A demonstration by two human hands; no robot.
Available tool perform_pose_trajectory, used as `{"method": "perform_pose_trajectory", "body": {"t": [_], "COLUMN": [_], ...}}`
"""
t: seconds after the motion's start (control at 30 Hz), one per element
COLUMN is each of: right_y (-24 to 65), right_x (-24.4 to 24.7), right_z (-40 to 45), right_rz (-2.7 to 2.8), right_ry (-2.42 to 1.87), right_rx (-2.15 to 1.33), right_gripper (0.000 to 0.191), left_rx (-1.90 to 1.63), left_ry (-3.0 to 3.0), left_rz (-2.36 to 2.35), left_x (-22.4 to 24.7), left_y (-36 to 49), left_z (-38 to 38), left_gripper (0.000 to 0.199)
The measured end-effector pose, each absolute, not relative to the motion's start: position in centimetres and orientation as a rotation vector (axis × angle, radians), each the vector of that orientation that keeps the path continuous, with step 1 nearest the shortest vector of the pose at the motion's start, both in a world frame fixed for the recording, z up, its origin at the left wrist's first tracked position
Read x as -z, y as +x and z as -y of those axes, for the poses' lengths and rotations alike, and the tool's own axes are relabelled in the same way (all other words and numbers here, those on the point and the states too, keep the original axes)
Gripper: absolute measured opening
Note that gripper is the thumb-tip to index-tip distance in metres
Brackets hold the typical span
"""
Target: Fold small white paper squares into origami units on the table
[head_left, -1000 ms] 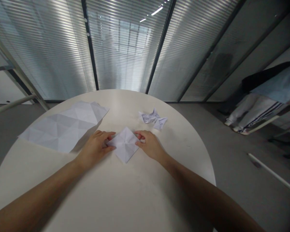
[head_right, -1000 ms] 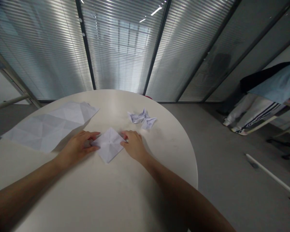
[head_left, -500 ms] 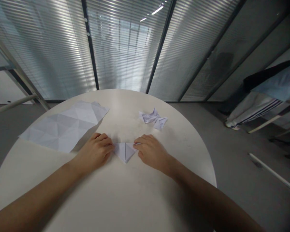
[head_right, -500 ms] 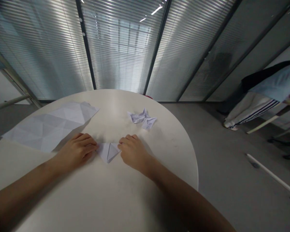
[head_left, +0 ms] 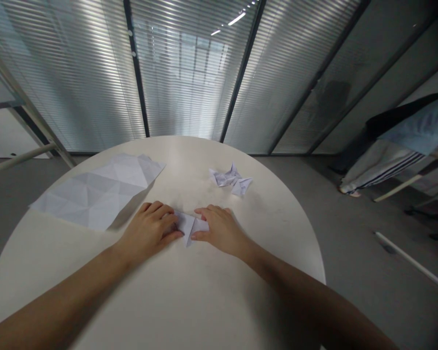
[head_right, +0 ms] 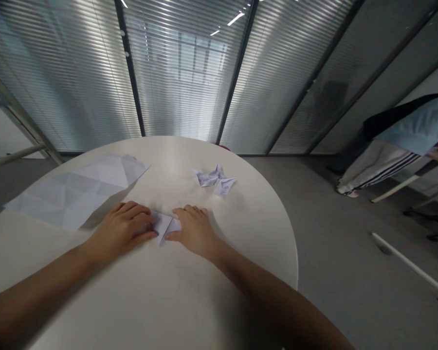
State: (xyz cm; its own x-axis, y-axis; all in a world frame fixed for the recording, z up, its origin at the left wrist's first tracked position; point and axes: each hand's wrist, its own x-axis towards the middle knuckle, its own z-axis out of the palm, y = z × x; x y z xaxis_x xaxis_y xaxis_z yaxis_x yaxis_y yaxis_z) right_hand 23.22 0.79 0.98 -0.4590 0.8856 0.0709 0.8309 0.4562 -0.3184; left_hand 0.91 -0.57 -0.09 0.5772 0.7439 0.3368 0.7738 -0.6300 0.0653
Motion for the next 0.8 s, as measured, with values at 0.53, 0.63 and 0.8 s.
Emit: {"method": "perform_pose_trajectory", "body": {"t": [0.53, 0.63, 0.8], "right_y": [22.6, 22.6, 22.2], "right_x": [-1.7, -1.4, -0.8], "right_z": [-0.6, -0.8, -0.9], "right_rz": [2.211, 2.052, 1.792], "right_ry": [-1.464, -1.420, -1.267], "right_rx": [-0.917, -0.982, -1.103], "right_gripper": [0.012, 0.011, 0.010], "left_rx": [0.883, 1.093, 1.297], "left_ry": [-2.648, -2.583, -2.910], "left_rz": [1.471, 1.676, 1.838], "left_x": [-0.1, 0.0, -0.1], "left_y": [1.1, 1.0, 1.0], "left_z": [0.6, 0.6, 0.4], "left_gripper": [0.043, 0.063, 0.060]}}
